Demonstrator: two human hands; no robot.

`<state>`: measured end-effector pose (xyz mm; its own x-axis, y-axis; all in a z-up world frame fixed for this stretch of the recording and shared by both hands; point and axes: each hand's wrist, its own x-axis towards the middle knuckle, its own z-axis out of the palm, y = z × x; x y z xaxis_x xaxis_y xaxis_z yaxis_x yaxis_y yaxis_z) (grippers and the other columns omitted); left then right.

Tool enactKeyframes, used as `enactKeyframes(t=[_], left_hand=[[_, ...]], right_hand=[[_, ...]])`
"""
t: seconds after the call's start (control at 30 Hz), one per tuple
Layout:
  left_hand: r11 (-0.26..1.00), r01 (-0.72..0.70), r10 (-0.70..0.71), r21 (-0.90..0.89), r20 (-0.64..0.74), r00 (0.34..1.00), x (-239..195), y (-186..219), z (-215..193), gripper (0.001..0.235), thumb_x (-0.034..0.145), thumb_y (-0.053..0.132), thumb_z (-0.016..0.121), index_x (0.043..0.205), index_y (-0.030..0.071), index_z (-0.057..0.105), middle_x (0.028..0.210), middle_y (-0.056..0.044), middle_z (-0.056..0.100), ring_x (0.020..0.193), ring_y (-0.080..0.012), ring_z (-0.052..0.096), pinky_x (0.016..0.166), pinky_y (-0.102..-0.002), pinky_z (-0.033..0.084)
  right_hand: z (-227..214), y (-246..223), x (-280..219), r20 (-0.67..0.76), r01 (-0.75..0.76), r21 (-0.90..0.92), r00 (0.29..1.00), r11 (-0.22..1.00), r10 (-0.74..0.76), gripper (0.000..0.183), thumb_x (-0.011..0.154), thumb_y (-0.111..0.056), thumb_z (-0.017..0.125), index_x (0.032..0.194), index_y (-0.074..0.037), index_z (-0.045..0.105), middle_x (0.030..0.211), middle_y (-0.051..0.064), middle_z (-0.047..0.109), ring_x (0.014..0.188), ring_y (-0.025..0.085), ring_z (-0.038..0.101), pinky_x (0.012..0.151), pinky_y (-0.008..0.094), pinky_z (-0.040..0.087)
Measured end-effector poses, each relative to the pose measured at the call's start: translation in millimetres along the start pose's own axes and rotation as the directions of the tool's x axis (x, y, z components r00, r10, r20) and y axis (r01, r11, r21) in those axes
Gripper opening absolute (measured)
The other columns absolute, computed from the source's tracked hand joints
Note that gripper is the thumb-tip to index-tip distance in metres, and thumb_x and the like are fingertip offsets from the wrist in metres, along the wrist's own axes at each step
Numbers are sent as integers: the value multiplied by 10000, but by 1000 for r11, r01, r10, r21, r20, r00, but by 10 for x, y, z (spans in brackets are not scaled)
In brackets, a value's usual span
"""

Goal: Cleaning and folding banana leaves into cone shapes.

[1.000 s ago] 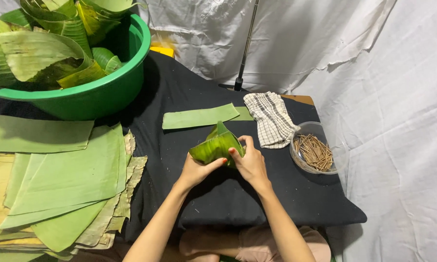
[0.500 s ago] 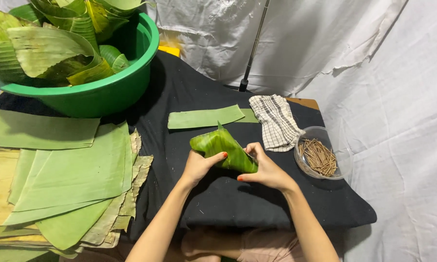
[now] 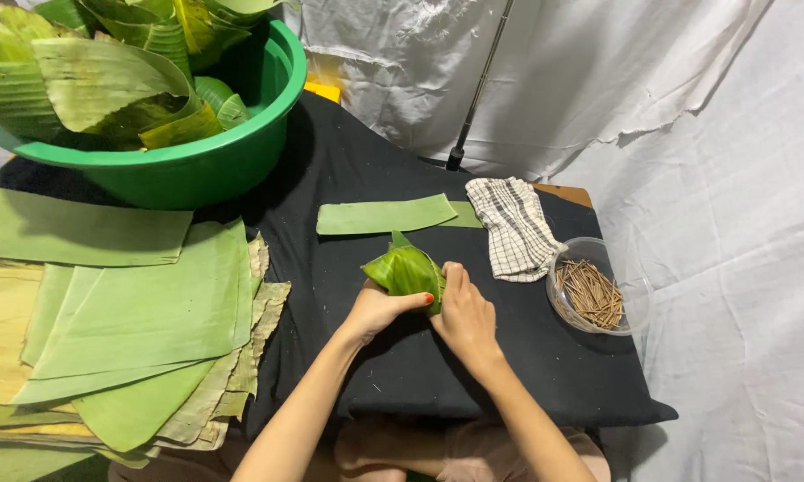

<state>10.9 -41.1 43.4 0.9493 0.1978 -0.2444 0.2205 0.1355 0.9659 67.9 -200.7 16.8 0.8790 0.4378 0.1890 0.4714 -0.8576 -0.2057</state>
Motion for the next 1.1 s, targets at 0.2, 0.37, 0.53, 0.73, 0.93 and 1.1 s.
enactKeyframes(t=[0.2,0.37,0.53,0.73,0.93,1.1], left_hand=[[1000,15,-15,-18,-2,1000,68,-137,30,599,646,193,960,1150,1,700,1073,-120,755,1051,-221,701,936,-376,562],[999,37,-37,21,28,999,122,-214,25,692,640,240,976,1225,19,680,1154,-127,746,1128,-233,693,982,-378,553],[996,64,-61,-65,55,997,121,-306,-16,655,724,202,913,1281,-12,642,1219,-157,709,1193,-275,650,1038,-423,517],[988,-29,35,-150,41,999,5,-126,40,477,742,171,912,1140,-2,717,1060,-109,743,1015,-217,677,940,-391,560],[985,-114,117,-125,16,993,-6,-87,13,356,733,124,924,1019,12,744,938,-82,767,908,-163,690,863,-341,574],[988,-110,117,-106,71,991,64,-138,-21,411,729,189,935,1056,37,738,978,-86,773,952,-174,703,885,-353,567]], right_hand=[[133,-74,-118,-315,73,-332,931,940,-183,526,727,-251,724,1186,-132,496,834,-28,512,721,208,668,553,357,608],[126,-305,-140,-406,-71,-565,891,822,-202,541,728,-230,711,1235,-137,547,837,-36,467,676,174,556,484,324,475],[178,-251,-157,-377,-51,-546,906,836,-191,792,707,-184,761,1431,-130,445,917,3,483,721,186,530,528,334,437],[-318,-97,-131,110,102,296,984,950,-141,1247,643,-11,797,1606,-116,11,1407,199,435,1208,432,486,911,536,442],[-441,297,-68,337,-196,890,891,413,-305,1287,638,88,789,1627,-241,33,1464,228,469,1306,356,494,1072,519,420],[-463,149,-75,525,-275,464,851,842,-11,841,695,-287,897,1442,-273,513,1209,167,737,1126,377,700,897,502,568]])
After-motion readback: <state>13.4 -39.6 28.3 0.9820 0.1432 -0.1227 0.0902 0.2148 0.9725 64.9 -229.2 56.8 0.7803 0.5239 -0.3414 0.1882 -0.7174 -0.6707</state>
